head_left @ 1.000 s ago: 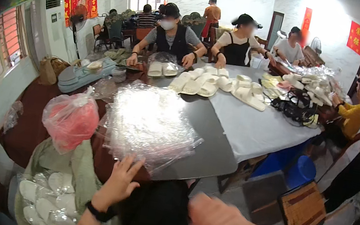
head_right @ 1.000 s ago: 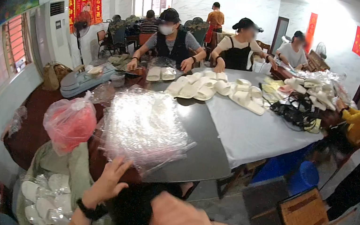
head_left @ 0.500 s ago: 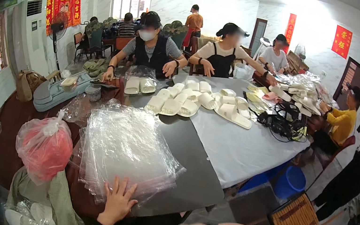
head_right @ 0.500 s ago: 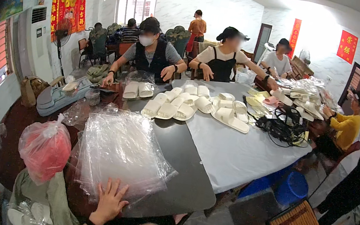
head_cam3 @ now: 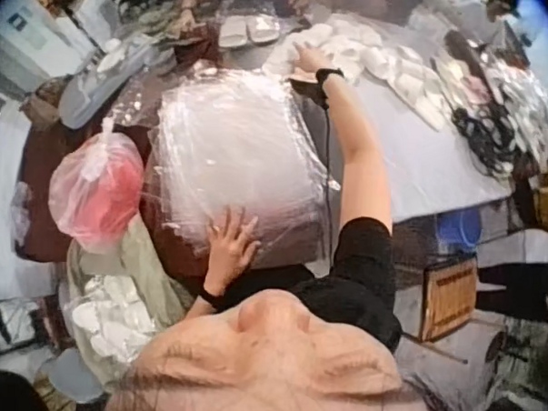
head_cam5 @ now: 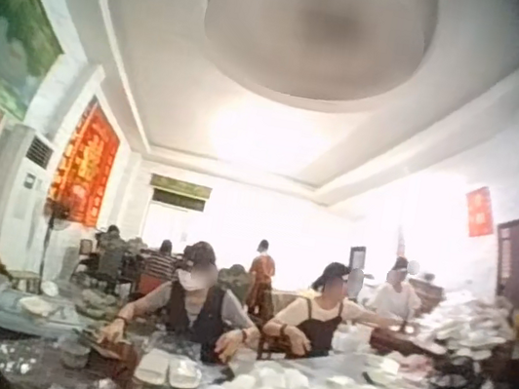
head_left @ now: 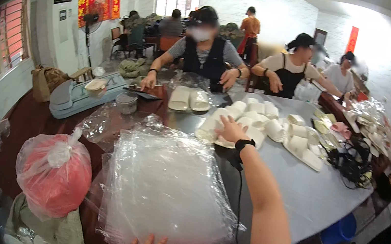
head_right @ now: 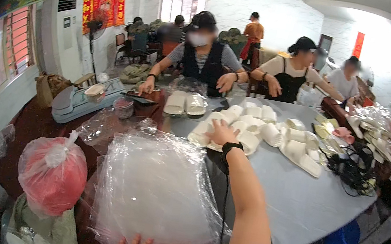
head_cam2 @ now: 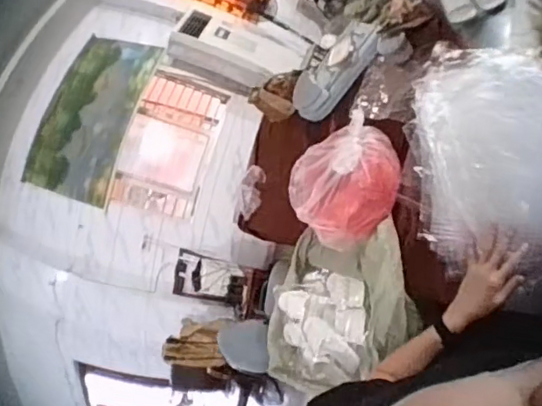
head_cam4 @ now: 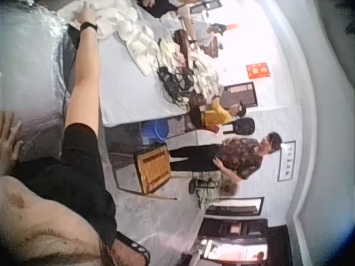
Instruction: Pairs of white slippers are placed into clear plastic bags for packaging.
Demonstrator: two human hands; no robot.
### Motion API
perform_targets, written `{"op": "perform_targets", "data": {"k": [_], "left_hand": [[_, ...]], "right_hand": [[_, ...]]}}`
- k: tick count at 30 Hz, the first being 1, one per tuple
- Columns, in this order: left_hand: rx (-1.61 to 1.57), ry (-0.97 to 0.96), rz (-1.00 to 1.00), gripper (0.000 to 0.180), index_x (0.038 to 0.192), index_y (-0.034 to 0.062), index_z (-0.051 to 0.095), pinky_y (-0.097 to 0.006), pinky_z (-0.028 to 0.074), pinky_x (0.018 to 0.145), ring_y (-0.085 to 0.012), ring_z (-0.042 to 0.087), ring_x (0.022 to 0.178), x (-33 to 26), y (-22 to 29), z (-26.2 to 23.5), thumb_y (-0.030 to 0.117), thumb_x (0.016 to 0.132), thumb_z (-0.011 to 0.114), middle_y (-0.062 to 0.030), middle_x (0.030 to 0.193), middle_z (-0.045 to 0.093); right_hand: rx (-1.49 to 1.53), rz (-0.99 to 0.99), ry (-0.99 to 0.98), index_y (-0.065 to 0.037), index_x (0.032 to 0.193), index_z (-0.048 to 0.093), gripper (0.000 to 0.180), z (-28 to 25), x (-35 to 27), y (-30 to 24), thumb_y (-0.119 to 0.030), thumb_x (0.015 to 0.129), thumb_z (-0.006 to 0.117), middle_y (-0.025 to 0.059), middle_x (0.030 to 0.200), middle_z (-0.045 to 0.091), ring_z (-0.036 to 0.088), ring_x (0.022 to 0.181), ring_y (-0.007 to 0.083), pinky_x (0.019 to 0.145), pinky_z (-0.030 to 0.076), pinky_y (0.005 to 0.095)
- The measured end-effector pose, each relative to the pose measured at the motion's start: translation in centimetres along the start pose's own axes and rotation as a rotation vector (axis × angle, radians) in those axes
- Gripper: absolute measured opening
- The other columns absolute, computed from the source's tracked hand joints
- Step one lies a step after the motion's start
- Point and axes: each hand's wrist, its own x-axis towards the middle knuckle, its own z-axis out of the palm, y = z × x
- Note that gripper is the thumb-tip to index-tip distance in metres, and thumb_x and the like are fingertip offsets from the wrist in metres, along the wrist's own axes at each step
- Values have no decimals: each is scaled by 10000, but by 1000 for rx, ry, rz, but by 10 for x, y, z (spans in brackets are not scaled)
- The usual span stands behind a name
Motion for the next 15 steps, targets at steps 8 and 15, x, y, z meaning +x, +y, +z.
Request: {"op": "perform_targets", "data": {"k": [8, 15], "left_hand": [[-49, -17, -15, 534, 1423, 195, 578, -688, 148, 1157, -408, 266, 1496, 1, 2, 0, 290, 911, 696, -120, 1592, 386], [15, 35, 18, 598, 1425, 169, 568, -738, 172, 1118, -421, 271, 1488, 0, -8, 9, 318, 870, 733, -155, 1596, 365]], "right_hand": [[-20, 181, 9, -80, 1195, 687, 651, 18, 30, 7, -564, 769, 772, 149, 1244, 687, 625, 1191, 347, 950, 482, 538], [231, 223, 87, 59, 1024, 697, 605, -20, -34, 37, -366, 652, 914, 240, 1049, 715, 704, 962, 367, 792, 554, 452]]}}
